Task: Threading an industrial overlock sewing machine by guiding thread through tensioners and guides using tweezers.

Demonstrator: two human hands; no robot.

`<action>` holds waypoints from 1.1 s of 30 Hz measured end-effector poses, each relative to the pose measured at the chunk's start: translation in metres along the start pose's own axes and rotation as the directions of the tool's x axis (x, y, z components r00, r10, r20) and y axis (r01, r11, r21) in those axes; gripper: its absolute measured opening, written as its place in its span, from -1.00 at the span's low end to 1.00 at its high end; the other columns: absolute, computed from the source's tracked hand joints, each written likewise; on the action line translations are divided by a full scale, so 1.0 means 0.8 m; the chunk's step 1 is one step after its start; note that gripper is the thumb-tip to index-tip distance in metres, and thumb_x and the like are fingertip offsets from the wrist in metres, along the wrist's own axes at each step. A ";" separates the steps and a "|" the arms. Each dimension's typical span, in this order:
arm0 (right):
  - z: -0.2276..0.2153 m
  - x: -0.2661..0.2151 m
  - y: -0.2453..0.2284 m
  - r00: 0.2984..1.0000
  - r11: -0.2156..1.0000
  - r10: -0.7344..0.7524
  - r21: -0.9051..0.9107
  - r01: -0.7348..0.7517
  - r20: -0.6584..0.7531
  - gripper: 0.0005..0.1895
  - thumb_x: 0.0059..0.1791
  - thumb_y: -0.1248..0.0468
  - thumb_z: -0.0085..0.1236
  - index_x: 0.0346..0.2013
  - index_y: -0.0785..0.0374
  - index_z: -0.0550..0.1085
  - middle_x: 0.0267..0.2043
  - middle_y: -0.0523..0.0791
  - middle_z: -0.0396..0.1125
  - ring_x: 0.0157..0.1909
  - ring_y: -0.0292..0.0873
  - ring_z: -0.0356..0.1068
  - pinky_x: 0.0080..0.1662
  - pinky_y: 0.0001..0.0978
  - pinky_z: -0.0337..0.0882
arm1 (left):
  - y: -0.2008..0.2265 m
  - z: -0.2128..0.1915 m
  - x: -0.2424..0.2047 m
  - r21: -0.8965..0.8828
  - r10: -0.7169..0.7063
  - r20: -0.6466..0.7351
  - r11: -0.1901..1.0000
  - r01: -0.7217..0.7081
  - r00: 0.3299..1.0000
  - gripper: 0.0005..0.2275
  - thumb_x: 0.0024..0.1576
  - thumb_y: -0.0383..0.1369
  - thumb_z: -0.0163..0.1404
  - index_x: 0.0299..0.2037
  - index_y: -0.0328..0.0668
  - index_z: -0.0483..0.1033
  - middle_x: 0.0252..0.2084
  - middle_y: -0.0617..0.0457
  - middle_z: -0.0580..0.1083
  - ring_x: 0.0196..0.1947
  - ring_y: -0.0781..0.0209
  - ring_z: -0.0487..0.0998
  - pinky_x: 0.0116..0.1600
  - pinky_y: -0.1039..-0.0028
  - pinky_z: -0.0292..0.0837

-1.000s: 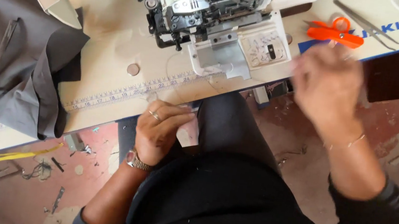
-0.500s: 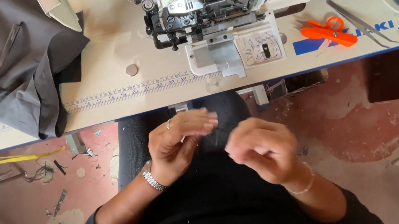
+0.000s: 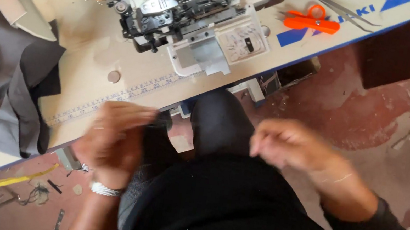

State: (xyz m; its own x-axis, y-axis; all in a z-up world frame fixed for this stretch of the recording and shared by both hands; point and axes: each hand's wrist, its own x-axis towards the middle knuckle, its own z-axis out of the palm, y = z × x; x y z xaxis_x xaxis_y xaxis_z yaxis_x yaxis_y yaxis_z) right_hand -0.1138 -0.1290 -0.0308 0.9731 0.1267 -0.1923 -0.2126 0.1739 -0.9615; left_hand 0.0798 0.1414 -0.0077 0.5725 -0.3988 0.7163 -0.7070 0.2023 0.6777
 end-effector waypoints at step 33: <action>-0.362 0.055 0.177 0.663 0.467 -0.028 -0.596 -0.653 -0.748 -0.56 0.17 0.00 -0.13 0.16 0.26 0.39 0.09 0.21 0.34 0.08 0.27 0.36 0.09 0.04 0.39 | 0.003 0.043 -0.033 0.217 -0.142 0.571 0.976 0.018 0.808 -0.67 0.14 -0.48 0.18 0.12 -0.11 0.50 0.18 -0.11 0.40 -0.01 0.04 0.62 0.09 0.29 0.57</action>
State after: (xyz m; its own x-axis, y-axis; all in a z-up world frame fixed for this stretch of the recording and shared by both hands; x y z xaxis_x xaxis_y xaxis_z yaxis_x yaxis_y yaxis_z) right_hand -0.0752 -0.3813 -0.2326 0.7173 -0.6513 -0.2474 -0.6820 -0.5836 -0.4409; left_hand 0.0489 0.1219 -0.0309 0.3259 -0.8621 0.3880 -0.7699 -0.0039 0.6381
